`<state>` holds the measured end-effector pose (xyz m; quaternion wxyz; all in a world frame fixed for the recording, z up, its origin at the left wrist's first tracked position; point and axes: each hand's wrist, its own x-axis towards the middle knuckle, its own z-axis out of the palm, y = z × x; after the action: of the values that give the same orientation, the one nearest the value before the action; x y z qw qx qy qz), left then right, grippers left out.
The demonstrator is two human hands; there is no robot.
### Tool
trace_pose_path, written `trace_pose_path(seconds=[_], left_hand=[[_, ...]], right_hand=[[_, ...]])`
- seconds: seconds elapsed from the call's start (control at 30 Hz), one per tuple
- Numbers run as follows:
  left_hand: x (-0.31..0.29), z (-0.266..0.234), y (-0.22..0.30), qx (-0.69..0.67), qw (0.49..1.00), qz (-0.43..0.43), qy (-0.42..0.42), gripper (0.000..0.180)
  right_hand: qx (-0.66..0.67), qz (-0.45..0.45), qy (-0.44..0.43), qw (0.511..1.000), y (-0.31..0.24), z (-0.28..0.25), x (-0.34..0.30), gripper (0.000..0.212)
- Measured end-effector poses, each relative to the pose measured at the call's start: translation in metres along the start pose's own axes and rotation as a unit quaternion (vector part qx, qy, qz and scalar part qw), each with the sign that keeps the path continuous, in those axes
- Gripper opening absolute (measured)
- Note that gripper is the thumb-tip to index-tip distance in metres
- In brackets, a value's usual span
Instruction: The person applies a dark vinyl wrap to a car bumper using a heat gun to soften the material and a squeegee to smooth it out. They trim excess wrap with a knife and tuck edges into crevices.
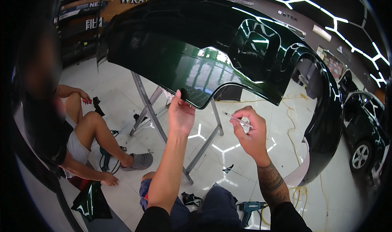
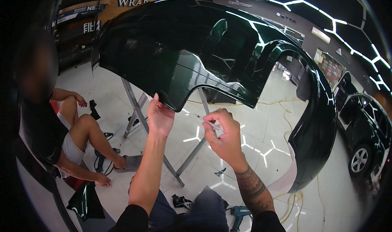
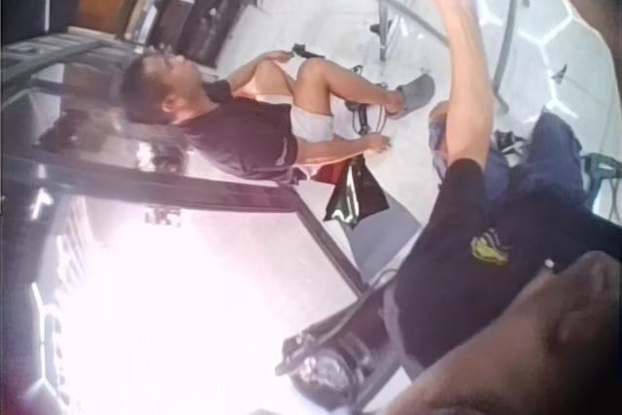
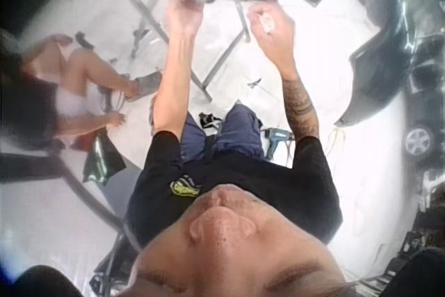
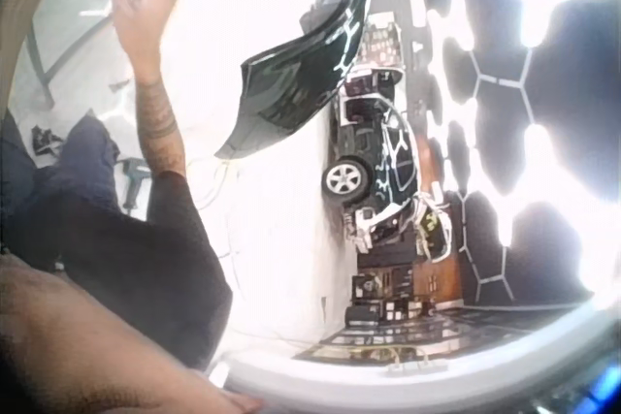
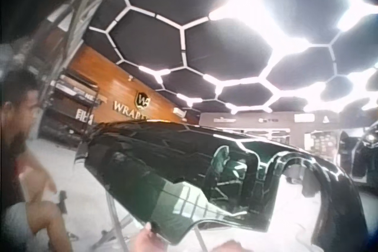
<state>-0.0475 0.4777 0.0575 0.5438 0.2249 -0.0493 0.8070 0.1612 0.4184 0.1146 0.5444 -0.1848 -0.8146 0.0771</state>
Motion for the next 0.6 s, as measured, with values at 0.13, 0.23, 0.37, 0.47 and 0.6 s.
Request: trace_pose_path(seconds=[0.13,0.23,0.37,0.47,0.6], left_hand=[[-0.001,0.021,-0.002,-0.007,0.999,-0.007,0.033,0.025],[0.003,0.02,-0.007,-0.016,0.999,-0.002,0.04,0.028],[0.004,0.021,-0.013,-0.027,0.998,0.023,0.049,0.023],[0.006,0.017,-0.013,-0.023,0.997,0.05,0.054,0.014],[0.004,0.016,-0.016,-0.023,0.995,0.081,0.051,0.015]], right_hand=[[-0.054,-0.144,-0.026,0.988,-0.005,0.026,0.036,0.019],[-0.109,-0.231,-0.063,0.965,-0.005,0.036,0.057,0.021],[-0.171,-0.289,-0.104,0.936,0.0,0.041,0.076,0.022],[-0.19,-0.318,-0.124,0.921,0.004,0.043,0.086,0.021],[-0.205,-0.31,-0.163,0.914,0.008,0.046,0.091,0.027]])
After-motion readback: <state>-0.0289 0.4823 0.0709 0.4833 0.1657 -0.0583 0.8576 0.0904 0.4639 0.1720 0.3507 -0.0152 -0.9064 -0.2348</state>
